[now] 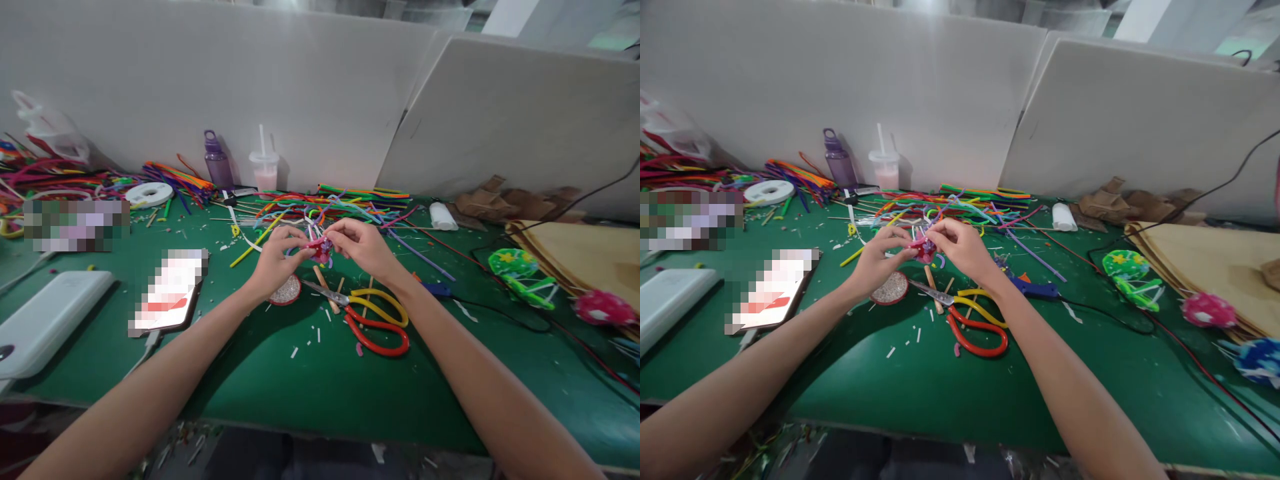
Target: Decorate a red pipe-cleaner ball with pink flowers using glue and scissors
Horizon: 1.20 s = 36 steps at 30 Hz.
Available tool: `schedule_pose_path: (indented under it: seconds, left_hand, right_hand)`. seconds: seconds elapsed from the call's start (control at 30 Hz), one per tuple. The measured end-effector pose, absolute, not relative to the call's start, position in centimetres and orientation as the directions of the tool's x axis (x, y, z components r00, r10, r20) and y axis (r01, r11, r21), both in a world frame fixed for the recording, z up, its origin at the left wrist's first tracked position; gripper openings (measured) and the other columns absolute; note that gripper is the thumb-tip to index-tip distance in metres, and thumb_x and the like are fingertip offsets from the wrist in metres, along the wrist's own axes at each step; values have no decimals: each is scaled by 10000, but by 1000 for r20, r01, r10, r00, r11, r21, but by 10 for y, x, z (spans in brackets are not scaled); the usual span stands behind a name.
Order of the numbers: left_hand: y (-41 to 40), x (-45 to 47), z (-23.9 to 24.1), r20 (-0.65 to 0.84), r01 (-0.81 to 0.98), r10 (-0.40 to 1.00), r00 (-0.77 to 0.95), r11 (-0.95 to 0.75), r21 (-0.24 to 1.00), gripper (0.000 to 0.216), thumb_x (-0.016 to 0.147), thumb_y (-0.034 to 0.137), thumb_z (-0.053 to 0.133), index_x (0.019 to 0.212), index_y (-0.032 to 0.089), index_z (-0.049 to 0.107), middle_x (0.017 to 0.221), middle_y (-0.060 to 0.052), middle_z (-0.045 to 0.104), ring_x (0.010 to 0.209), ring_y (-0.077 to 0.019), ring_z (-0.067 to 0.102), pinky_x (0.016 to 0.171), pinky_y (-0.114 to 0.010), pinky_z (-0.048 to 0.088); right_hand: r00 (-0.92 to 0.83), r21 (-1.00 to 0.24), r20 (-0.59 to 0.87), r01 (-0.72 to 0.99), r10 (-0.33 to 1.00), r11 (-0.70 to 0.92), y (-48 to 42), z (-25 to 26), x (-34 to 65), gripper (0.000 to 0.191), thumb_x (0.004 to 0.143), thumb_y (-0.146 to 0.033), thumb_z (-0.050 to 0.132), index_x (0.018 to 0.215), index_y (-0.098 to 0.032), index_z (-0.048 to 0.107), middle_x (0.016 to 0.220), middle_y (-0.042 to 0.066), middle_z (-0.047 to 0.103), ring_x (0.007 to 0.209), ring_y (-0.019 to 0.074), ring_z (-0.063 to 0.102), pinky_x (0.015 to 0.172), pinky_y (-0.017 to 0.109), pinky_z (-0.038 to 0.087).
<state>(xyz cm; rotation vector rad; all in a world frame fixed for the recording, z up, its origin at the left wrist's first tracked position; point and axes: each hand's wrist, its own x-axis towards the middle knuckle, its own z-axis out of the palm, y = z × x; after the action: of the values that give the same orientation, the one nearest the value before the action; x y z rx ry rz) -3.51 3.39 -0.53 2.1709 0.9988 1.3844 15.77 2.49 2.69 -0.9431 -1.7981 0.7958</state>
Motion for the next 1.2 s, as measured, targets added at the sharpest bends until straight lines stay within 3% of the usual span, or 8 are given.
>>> schedule_pose_path:
  seconds: [0.93,1.07,1.2]
  left_hand:
    - [33,-34,-6,632,336,719,290,-695,636,57,787,265,691,772,228,732,906,-42,638,934,-207,552,900,-412,414]
    - [35,-35,-6,610,301,752,251,-659,689,51,767,267,703,752,225,729,901,-43,634,939,-208,549,908,-411,404]
    - [36,-35,-7,521,139,832,189,-548,825,78,737,284,721,701,216,724,901,-43,619,923,-195,552,901,-387,399]
  right_hand:
    - [-261,-837,424,252,867,485,24,24,157,178,770,-332,662,730,-165,616,655,-10,597,586,108,526,561,257,415]
    - [-185,-846,464,197,866,495,25,37,158,208,797,-374,648,763,-172,611,599,-35,554,510,86,469,501,241,380]
    - [-27,-756,635,181,772,629,-12,60,165,268,889,-378,564,688,-201,573,599,-28,538,526,94,490,513,244,409]
